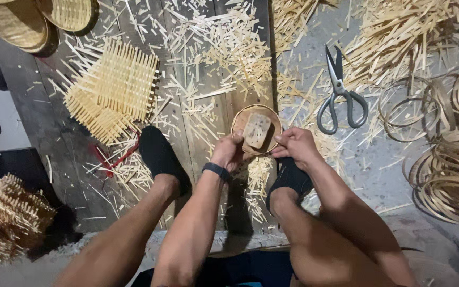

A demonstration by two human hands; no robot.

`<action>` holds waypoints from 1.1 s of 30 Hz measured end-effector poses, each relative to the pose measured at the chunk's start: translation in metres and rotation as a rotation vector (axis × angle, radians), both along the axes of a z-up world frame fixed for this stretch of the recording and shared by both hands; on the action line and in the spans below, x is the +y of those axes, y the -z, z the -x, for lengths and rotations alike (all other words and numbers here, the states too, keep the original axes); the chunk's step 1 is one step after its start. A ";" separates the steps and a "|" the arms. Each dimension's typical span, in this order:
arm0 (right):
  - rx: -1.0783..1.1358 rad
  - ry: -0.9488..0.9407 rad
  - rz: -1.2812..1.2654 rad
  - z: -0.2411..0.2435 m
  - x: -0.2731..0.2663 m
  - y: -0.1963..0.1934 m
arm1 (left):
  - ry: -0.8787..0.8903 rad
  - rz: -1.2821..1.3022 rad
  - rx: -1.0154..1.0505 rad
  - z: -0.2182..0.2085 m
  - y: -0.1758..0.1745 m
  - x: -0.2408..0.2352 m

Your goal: The person trims the edges of a small woven bamboo basket using shears and a wooden block. They repeatedly place the basket on the block, cut the protruding bamboo strips, and then remove the basket to continue the process.

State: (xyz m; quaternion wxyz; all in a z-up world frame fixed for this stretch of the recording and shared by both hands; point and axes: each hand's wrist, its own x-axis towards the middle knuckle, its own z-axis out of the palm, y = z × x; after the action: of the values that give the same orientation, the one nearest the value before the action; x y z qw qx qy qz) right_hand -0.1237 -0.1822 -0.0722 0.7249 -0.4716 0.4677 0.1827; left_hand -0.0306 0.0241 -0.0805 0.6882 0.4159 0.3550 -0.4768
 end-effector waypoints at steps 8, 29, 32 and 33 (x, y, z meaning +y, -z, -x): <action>0.030 0.028 0.140 -0.005 0.011 -0.003 | 0.037 -0.105 0.071 0.007 0.019 0.000; -0.236 -0.020 0.138 -0.015 0.039 -0.051 | 0.499 -0.474 -1.017 -0.020 -0.025 -0.020; -0.381 0.090 -0.067 -0.007 0.030 -0.058 | 0.739 -0.680 -1.085 -0.048 0.019 0.000; -0.438 0.138 -0.170 -0.006 0.024 -0.061 | 1.042 -0.890 -1.205 -0.065 0.029 0.013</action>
State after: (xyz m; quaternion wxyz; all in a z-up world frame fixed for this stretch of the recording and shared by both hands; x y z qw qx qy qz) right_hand -0.1179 -0.1581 -0.0115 0.8568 -0.4043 0.3133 0.0649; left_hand 0.0348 0.0370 -0.1097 0.2309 0.9293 -0.1461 -0.2485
